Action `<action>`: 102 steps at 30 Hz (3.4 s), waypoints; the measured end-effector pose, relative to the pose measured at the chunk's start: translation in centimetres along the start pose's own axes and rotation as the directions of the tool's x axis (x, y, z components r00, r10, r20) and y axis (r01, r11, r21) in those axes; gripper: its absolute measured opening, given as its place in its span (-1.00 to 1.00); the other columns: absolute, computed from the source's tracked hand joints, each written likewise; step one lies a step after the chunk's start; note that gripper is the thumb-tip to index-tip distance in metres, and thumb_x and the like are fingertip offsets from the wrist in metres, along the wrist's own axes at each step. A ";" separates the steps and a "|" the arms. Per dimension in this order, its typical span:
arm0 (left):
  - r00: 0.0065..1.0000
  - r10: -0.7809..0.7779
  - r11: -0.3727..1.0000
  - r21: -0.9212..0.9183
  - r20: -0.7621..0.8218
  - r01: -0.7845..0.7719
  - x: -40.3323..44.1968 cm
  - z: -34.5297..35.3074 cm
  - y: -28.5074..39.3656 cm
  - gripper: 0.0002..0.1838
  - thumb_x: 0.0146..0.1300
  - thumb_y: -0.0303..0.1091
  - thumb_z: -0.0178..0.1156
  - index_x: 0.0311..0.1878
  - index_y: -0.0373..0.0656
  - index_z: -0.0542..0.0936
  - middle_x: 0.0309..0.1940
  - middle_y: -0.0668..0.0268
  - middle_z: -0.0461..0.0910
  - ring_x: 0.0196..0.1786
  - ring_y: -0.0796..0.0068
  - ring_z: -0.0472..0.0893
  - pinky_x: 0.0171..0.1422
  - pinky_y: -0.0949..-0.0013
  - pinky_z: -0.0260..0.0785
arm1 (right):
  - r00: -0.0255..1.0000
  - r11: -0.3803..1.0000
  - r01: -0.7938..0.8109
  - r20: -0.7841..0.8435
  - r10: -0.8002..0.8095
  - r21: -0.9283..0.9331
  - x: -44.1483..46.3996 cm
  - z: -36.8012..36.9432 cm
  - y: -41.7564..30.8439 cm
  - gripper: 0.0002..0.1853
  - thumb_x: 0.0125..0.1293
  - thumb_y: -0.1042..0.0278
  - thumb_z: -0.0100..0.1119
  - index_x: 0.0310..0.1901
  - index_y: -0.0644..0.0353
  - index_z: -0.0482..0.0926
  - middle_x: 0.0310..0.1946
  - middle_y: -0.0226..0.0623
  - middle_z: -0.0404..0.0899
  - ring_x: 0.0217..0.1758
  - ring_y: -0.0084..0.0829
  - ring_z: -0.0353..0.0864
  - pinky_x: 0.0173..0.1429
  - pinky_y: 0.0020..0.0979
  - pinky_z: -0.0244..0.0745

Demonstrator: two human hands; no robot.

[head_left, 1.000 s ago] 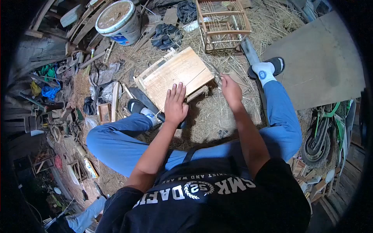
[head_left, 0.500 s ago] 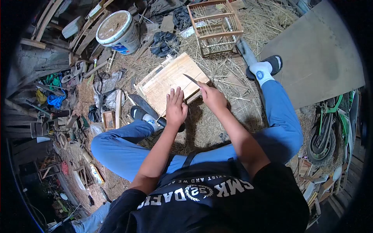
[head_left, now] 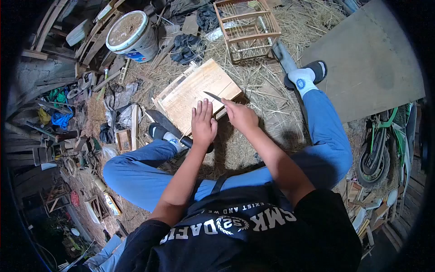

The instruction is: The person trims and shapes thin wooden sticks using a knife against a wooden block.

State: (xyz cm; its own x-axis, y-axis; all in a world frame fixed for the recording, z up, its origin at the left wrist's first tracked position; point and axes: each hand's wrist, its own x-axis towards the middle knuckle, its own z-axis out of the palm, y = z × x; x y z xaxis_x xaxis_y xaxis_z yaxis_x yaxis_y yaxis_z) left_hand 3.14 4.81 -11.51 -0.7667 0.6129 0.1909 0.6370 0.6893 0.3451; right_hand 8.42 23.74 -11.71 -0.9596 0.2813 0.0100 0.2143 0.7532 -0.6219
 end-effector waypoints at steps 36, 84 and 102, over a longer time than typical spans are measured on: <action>1.000 -0.006 0.998 0.055 -0.014 0.007 -0.1 0.0 -0.2 -0.17 0.20 -0.34 0.14 0.62 -0.19 0.36 0.67 0.05 0.27 0.70 -0.07 0.26 0.77 -0.19 -0.01 | 0.969 0.987 -0.155 -0.191 0.158 0.027 2.5 -0.7 3.6 -0.66 0.59 0.01 0.09 0.30 -0.51 0.67 -0.40 -0.05 0.73 -0.36 0.10 0.76 -0.27 0.12 0.65; 0.799 -0.599 0.041 -0.994 0.059 0.104 14.1 -10.4 4.5 -0.76 0.61 -0.38 0.22 0.22 -0.25 0.58 0.00 0.26 0.63 -0.06 0.37 0.73 0.15 0.13 0.77 | 0.873 0.384 -0.367 0.172 0.455 0.847 0.1 -7.4 4.5 -0.61 0.68 -0.06 0.10 0.10 0.09 0.71 -0.61 -0.68 0.26 -0.66 -0.74 0.15 -0.60 -0.51 0.09; 0.785 -0.596 -0.172 -0.982 0.167 0.078 8.9 -6.2 6.9 -0.85 0.61 -0.43 0.21 0.12 -0.23 0.53 0.06 0.17 0.63 0.18 0.13 0.74 0.36 0.07 0.69 | 0.891 -0.197 -0.228 0.286 0.353 0.953 0.0 -9.5 4.3 -0.75 0.66 0.09 0.20 0.03 0.12 0.58 -0.59 -0.70 0.17 -0.69 -0.78 0.08 -0.67 -0.56 -0.01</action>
State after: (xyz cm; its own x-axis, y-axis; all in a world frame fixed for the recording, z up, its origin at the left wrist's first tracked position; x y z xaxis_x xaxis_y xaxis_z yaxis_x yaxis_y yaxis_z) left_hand 0.24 12.66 -1.75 -0.9686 0.1345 -0.2090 -0.2476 -0.4503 0.8578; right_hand 11.10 32.63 -6.99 -0.8313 0.3462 -0.4348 0.0027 -0.7797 -0.6261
